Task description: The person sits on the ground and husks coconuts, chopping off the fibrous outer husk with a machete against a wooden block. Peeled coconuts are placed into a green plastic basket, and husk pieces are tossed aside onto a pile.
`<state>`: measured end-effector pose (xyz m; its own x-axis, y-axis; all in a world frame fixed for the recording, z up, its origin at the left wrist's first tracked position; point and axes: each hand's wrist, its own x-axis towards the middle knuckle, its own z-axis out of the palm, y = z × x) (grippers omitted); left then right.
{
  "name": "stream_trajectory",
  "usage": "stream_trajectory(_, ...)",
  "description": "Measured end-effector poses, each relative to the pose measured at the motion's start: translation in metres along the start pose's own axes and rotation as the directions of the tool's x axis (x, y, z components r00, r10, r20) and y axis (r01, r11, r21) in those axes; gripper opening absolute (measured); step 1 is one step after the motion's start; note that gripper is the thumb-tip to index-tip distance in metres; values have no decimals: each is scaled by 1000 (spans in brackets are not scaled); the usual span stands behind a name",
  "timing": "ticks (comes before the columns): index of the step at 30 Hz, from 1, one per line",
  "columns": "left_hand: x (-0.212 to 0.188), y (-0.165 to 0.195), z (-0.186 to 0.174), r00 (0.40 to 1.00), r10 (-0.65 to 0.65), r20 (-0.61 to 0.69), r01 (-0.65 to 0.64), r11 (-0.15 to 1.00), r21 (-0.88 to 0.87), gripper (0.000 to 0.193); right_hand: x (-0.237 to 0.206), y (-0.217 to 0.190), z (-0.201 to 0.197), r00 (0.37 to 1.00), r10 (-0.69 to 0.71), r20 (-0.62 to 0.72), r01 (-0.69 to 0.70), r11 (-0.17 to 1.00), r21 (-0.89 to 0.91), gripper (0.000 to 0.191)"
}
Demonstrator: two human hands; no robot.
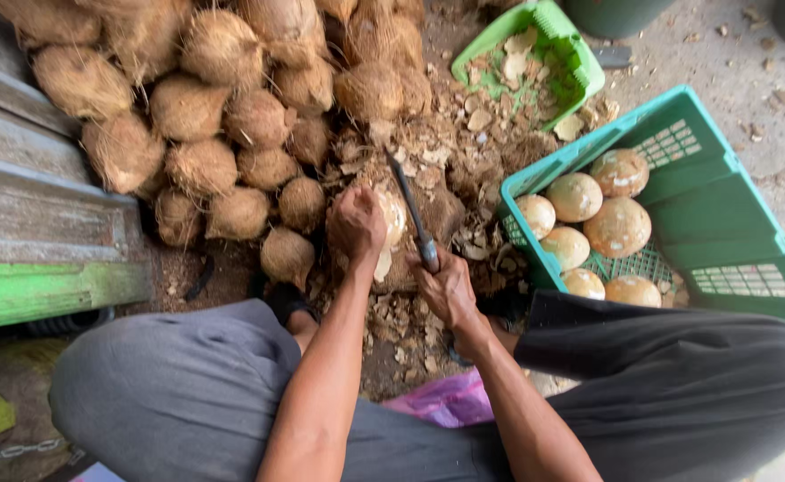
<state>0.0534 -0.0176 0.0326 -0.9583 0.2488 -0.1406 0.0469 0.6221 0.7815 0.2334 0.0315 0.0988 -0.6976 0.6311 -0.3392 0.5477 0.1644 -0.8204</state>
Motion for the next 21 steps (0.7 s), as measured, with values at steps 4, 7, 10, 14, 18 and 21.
stream_trajectory(4, 2, -8, 10, 997, -65, -39, 57, 982, -182, 29, 7, 18, 7, 994, 107, 14, -106, 993, -41, 52)
stream_trajectory(7, 2, -14, 19, 993, -104, -49, 71, 892, -446, 24, 18, 28, 5, 942, 335, 25, -322, 922, -215, 49)
stream_trajectory(10, 7, -10, 23, 991, -125, -43, 89, 871, -484, 28, 20, 22, -4, 967, 253, 27, -244, 952, -185, 35)
stream_trajectory(14, 4, -1, 15, 980, -188, -61, 188, 982, -6, 33, 3, 4, -12, 968, 250, 31, -249, 968, -41, 35)
stream_trajectory(18, 0, 5, 12, 993, -52, -102, 66, 988, 140, 45, -1, -5, 1, 983, 181, -39, -181, 983, 8, 41)
stream_trajectory(21, 2, 6, 14, 988, -85, -130, 86, 996, 0, 37, 9, 3, 7, 946, 321, 51, -322, 947, 2, 26)
